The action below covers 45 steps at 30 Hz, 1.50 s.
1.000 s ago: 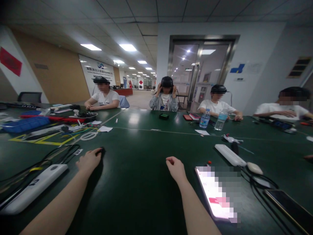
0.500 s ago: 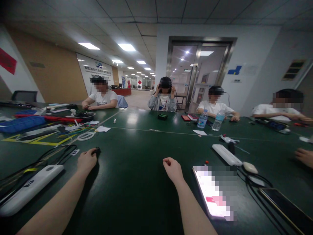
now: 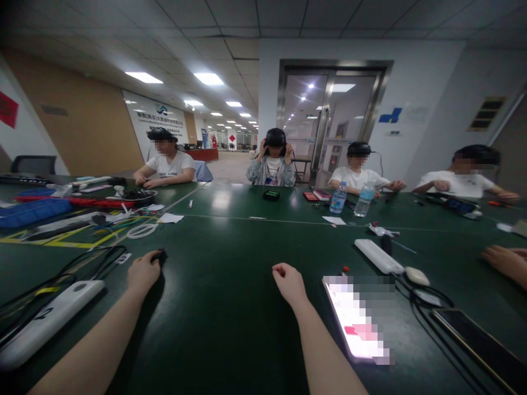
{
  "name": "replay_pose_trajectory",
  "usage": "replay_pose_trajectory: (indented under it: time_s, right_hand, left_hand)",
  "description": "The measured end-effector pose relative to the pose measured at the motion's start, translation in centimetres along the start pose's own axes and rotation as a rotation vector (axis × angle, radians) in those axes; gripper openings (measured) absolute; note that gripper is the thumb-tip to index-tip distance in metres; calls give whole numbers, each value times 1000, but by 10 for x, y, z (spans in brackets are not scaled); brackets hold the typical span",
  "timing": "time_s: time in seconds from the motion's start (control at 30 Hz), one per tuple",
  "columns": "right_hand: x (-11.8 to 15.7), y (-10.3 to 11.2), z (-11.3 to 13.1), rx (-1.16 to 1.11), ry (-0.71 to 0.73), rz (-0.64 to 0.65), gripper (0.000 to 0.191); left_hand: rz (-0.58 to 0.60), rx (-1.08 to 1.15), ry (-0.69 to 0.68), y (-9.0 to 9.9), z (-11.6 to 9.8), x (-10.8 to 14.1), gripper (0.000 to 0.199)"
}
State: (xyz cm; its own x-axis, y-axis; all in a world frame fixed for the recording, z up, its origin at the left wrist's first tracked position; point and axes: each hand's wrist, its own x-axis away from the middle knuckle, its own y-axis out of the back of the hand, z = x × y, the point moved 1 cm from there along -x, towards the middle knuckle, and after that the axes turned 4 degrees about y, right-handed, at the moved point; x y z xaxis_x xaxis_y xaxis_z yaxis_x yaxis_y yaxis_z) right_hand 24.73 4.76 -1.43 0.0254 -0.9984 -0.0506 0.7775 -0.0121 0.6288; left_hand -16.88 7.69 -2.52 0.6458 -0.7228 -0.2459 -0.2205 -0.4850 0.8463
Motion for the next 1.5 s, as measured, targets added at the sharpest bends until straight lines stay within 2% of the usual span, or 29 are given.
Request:
replay_pose_trajectory:
  time_s: [0.2, 0.57, 0.93, 1.5]
  right_hand:
    - [0, 1, 1, -14, -4, 10, 23]
    - [0, 0, 1, 11, 26, -11, 21]
    - [4, 2, 6, -15, -2, 21, 22]
    - [1, 1, 4, 22, 22, -8, 20]
  left_hand:
    - [36, 10, 29, 3, -2, 1, 41]
    - [-1, -31, -14, 3, -3, 4, 41]
    - [10, -1, 18, 2, -2, 3, 41]
    - [-28, 12, 25, 6, -7, 6, 44]
